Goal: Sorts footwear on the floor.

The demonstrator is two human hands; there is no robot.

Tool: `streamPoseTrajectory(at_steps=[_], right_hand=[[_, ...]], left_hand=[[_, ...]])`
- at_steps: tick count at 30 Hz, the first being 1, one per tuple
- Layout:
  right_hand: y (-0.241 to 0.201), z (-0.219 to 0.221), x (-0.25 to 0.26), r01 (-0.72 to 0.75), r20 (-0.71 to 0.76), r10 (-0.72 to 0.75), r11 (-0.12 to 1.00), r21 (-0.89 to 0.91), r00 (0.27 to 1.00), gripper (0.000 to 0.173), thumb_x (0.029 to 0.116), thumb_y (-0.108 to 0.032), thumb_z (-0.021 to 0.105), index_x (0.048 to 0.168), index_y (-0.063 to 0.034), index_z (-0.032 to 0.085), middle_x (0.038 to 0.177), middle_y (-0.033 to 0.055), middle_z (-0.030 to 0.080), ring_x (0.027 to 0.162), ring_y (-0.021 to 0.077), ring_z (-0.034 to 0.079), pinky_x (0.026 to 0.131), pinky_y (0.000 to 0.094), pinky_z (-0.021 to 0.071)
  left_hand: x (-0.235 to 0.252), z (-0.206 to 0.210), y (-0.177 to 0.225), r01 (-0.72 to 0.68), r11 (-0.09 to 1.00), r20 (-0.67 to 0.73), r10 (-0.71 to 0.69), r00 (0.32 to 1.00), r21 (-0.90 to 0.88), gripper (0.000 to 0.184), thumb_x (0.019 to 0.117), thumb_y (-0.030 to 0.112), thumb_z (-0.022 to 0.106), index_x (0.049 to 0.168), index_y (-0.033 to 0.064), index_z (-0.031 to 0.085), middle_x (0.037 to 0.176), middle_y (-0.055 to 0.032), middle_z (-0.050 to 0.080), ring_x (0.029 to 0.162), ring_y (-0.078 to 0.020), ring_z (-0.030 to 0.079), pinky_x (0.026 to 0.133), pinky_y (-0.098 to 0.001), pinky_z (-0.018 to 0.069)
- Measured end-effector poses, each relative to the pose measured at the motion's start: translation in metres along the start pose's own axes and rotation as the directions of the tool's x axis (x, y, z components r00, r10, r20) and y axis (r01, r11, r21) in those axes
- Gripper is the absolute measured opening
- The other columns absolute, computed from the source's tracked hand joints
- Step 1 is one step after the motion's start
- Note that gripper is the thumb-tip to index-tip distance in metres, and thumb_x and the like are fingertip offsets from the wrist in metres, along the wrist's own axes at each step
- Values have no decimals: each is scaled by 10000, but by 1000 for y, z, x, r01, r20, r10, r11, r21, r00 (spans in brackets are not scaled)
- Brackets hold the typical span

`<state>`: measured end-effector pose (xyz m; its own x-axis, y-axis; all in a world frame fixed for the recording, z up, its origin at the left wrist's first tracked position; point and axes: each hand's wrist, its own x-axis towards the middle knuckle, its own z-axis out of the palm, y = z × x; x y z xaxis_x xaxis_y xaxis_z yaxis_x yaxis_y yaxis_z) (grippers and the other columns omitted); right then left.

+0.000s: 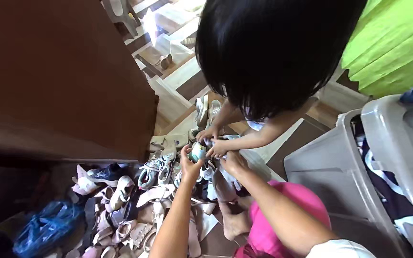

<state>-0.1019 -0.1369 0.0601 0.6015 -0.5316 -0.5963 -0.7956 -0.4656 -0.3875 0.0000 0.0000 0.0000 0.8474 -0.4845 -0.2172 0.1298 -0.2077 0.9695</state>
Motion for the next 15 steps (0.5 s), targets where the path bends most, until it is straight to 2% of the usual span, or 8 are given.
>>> streamPoseTrajectory(at_steps=[2, 7, 12, 15], right_hand=[[2, 0, 0, 34, -43, -33, 999, 6, 999, 389, 1051, -243, 505, 1296, 23, 648, 1316, 235, 646, 1286, 364, 590, 1072, 522, 445], [2, 2, 5, 78, -132, -78, 997, -8, 988, 416, 1037, -251, 540, 1278, 77, 630, 1273, 289, 647, 1258, 421, 597, 1064, 582, 433], [-13, 7, 0, 102, -174, -109, 994, -45, 979, 396, 1022, -193, 568, 1280, 102, 620, 1254, 322, 643, 1242, 449, 600, 1053, 601, 431], [-19, 13, -1, 141, -206, -148, 989, -47, 967, 408, 1011, -180, 593, 1326, 79, 599, 1303, 315, 624, 1273, 446, 583, 1079, 605, 414]], left_hand=[[2, 5, 9, -9, 1000, 0, 9, 1000, 22, 826, 781, -19, 745, 1491, -28, 323, 1354, -235, 547, 1162, -277, 603, 959, -420, 528], [1, 9, 23, -33, 998, 2, 33, 999, 55, 795, 815, -31, 749, 1494, -40, 335, 1358, -267, 548, 1146, -323, 626, 947, -465, 547], [0, 8, 42, -49, 977, 7, 49, 999, 207, 730, 852, 35, 771, 1490, 0, 418, 1447, -269, 504, 1295, -372, 553, 1067, -516, 478], [2, 9, 42, -89, 969, 4, 91, 996, 233, 685, 851, 17, 756, 1467, -3, 457, 1454, -264, 496, 1298, -380, 545, 1065, -517, 478]])
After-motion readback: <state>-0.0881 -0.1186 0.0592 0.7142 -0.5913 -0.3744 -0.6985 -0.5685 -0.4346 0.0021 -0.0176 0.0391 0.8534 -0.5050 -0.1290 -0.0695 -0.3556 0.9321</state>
